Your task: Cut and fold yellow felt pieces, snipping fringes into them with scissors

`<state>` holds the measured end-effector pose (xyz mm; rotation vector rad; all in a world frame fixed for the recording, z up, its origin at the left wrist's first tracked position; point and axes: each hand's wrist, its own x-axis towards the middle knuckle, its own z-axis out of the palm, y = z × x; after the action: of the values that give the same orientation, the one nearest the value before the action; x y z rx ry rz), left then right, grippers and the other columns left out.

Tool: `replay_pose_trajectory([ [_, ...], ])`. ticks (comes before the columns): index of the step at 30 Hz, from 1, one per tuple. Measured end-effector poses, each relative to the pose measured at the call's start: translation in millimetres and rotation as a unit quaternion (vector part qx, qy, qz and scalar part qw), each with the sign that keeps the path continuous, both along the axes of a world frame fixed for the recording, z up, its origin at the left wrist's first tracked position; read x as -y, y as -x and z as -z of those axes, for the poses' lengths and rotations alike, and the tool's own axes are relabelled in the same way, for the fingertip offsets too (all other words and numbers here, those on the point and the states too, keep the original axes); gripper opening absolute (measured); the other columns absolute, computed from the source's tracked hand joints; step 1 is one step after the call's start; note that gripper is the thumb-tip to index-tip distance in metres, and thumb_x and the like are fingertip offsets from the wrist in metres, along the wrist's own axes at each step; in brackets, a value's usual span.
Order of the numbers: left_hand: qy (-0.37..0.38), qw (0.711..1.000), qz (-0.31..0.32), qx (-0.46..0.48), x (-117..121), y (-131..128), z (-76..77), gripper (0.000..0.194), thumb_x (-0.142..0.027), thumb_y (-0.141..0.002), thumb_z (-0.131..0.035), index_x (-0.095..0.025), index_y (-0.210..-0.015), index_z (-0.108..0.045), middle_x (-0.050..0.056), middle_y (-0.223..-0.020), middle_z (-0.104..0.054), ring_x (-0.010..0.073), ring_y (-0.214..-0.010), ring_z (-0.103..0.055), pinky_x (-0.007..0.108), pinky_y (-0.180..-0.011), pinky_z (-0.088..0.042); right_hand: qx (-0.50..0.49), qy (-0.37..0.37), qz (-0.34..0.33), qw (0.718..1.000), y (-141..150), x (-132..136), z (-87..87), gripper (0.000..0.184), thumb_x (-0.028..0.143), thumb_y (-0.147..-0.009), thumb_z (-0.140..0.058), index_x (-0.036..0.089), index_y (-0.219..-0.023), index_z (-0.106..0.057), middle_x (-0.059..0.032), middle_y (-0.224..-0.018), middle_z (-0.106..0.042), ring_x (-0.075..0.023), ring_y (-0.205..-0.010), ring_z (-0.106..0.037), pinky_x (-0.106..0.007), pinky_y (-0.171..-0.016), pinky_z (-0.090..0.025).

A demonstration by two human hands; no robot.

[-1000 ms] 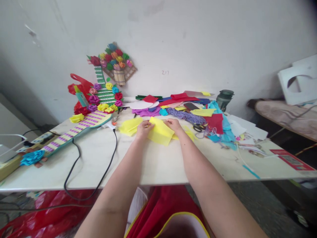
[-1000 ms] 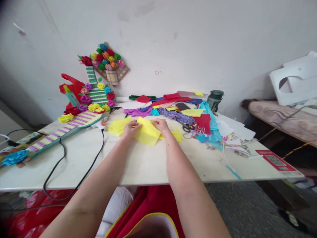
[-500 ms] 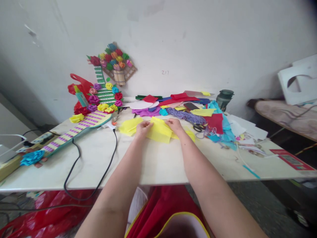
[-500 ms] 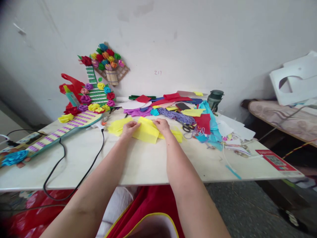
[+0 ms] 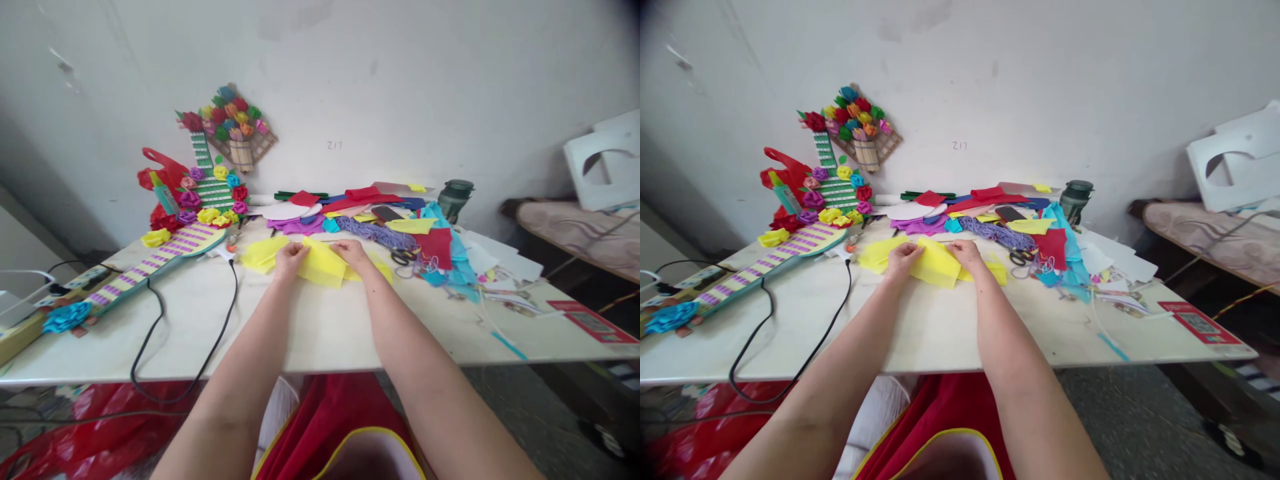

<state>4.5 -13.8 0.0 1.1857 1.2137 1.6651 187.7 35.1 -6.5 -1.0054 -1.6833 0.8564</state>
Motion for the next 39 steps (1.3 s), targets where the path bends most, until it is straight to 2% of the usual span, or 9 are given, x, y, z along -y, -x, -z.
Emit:
replay_pose_trajectory([
  [6, 0.005, 1.000, -0.024, -0.004, 0, 1, -1.1, 0.028, -0.034, -0.051, -0.076, -0.017, -0.063, -0.057, -0.001, -0.058, -0.060, 0.0116, -0.054, -0.056, 0.022, -0.053, -0.042, -0.022, 0.019, -0.032, 0.999, 0, 5, -3.3, 0.034, 0.050, -0.064, -0.064, 0.017, -0.070, -0.067, -0.0028, -0.069, -0.066, -0.0181, -0.067, -0.059, -0.029, -0.062, -0.045],
  [12, 0.007, 0.998, -0.049, -0.040, 7, 1, -7.3, 0.041, -0.029, -0.054, -0.074, -0.018, -0.092, -0.062, -0.005, -0.055, -0.056, 0.0114, -0.053, -0.054, 0.021, -0.053, -0.041, -0.056, 0.064, -0.033, 0.996, 0, 15, -14.1, 0.046, 0.061, -0.069, -0.057, 0.015, -0.074, -0.065, -0.0020, -0.066, -0.062, -0.0162, -0.066, -0.057, -0.027, -0.062, -0.043],
  [16, 0.006, 0.994, -0.081, -0.074, 9, 2, -9.7, 0.050, -0.027, -0.055, -0.074, -0.016, -0.103, -0.063, -0.005, -0.055, -0.056, 0.0115, -0.055, -0.054, 0.022, -0.056, -0.041, -0.080, 0.041, -0.020, 0.996, -3, 21, -24.2, 0.048, 0.063, -0.074, -0.049, 0.017, -0.080, -0.061, -0.0008, -0.069, -0.060, -0.0161, -0.071, -0.057, -0.027, -0.066, -0.042],
  [20, 0.002, 0.991, -0.093, -0.094, 6, 4, -6.7, 0.050, -0.027, -0.057, -0.073, -0.015, -0.105, -0.065, -0.004, -0.058, -0.058, 0.0118, -0.058, -0.055, 0.022, -0.061, -0.043, 0.019, -0.011, 0.007, 1.000, -3, 20, -25.8, 0.037, 0.054, -0.070, -0.059, 0.018, -0.078, -0.059, -0.0005, -0.073, -0.062, -0.0176, -0.075, -0.058, -0.029, -0.071, -0.043],
  [24, 0.001, 0.991, -0.094, -0.097, 1, 5, -2.7, 0.047, -0.028, -0.058, -0.073, -0.016, -0.103, -0.066, -0.003, -0.060, -0.060, 0.0118, -0.059, -0.055, 0.023, -0.063, -0.044, 0.095, -0.022, 0.049, 0.994, -1, 14, -22.2, 0.029, 0.040, -0.067, -0.067, 0.022, -0.089, -0.063, -0.0039, -0.097, -0.067, -0.0201, -0.090, -0.061, -0.033, -0.080, -0.043],
  [26, 0.003, 0.992, -0.089, -0.091, 2, 4, -2.7, 0.045, -0.027, -0.058, -0.073, -0.016, -0.101, -0.067, -0.003, -0.060, -0.060, 0.0114, -0.058, -0.055, 0.023, -0.062, -0.044, 0.114, -0.024, 0.059, 0.991, 0, 13, -22.0, 0.025, 0.037, -0.069, -0.066, 0.023, -0.090, -0.066, -0.0046, -0.100, -0.068, -0.0208, -0.092, -0.061, -0.032, -0.081, -0.043],
  [29, 0.003, 0.996, -0.065, -0.063, 4, 2, -5.1, 0.042, -0.025, -0.059, -0.073, -0.015, -0.099, -0.067, -0.003, -0.060, -0.060, 0.0109, -0.057, -0.055, 0.023, -0.061, -0.044, 0.143, -0.028, 0.058, 0.988, -1, 14, -23.4, 0.020, 0.039, -0.070, -0.065, 0.022, -0.078, -0.068, -0.0040, -0.082, -0.069, -0.0207, -0.082, -0.061, -0.029, -0.071, -0.043],
  [33, 0.008, 0.999, -0.044, -0.028, 7, -2, -8.1, 0.040, -0.023, -0.057, -0.074, -0.016, -0.096, -0.067, -0.003, -0.059, -0.060, 0.0115, -0.058, -0.057, 0.023, -0.061, -0.046, 0.156, -0.017, 0.050, 0.986, -1, 16, -23.1, 0.024, 0.041, -0.069, -0.064, 0.018, -0.061, -0.063, -0.0001, -0.056, -0.058, -0.0171, -0.065, -0.055, -0.025, -0.058, -0.039],
  [39, 0.042, 0.998, 0.024, 0.028, 6, 4, -5.1, 0.050, -0.028, -0.049, -0.080, -0.015, -0.096, -0.066, -0.001, -0.064, -0.065, 0.0153, -0.062, -0.063, 0.027, -0.064, -0.050, 0.114, 0.001, 0.039, 0.993, 0, 10, -16.3, 0.025, 0.040, -0.066, -0.063, 0.018, -0.055, -0.058, 0.0024, -0.049, -0.047, -0.0151, -0.057, -0.049, -0.025, -0.052, -0.035],
])
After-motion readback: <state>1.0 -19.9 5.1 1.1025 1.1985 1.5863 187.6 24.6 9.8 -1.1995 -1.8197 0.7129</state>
